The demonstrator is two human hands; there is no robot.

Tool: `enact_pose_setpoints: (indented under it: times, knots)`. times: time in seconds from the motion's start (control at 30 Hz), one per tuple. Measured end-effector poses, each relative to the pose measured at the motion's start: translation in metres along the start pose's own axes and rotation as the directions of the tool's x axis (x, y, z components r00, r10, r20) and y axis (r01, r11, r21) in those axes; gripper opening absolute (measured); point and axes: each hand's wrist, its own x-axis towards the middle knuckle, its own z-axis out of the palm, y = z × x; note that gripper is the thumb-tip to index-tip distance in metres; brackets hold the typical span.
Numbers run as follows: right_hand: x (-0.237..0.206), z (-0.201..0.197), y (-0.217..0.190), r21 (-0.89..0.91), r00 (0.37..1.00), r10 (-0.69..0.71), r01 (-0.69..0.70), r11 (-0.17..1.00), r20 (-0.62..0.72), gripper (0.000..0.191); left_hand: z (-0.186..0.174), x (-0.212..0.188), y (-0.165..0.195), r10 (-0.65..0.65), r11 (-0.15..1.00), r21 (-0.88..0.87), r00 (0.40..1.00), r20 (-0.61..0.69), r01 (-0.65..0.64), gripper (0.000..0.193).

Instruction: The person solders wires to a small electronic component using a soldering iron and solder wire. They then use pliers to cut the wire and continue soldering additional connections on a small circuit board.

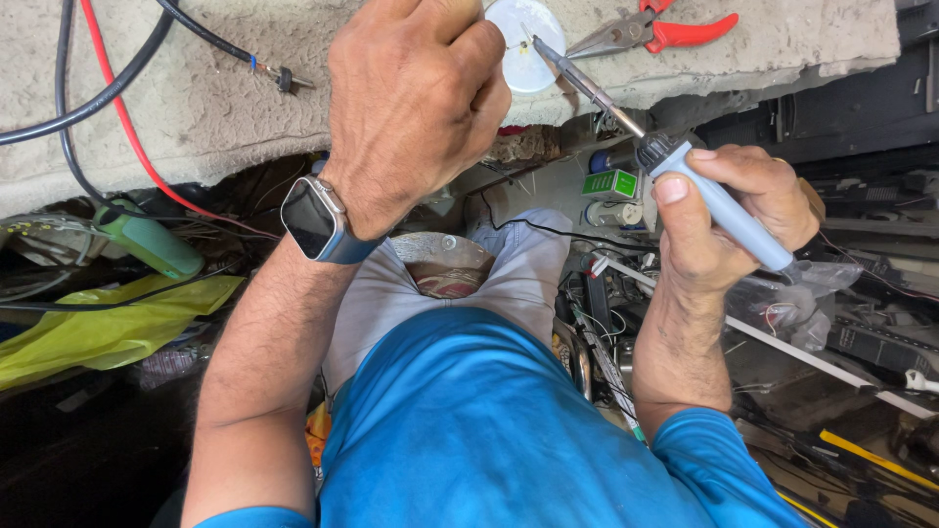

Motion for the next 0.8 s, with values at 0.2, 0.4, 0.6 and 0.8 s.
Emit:
enact_pose_setpoints:
  times: [0.2,0.4,0.6,0.8]
  knots:
    - [0.0015,0.0029,-0.0027,-0.05,1.0,-0.013,0.012,0.999,-0.008,0.027,-0.001,-0.0022,-0.001,-0.003,1.0,0.0,1.0,-0.009,0.003,0.009]
    - [0.0025,0.0041,-0.0025,-0.06,1.0,-0.006,0.006,0.998,0.001,0.029,-0.0004,-0.003,-0.0013,-0.017,1.0,-0.024,1.0,-0.015,0.017,0.009]
    - [0.0022,0.0033,-0.0016,-0.076,1.0,-0.009,0.009,0.997,0.004,0.029,0.0006,-0.0012,-0.0005,-0.022,1.0,-0.02,1.0,-0.011,0.022,0.009]
    - [0.0008,0.0042,-0.0024,-0.065,1.0,-0.004,0.004,0.998,-0.001,0.028,-0.0006,0.0004,0.0008,-0.026,0.999,-0.034,1.0,-0.012,0.026,0.009]
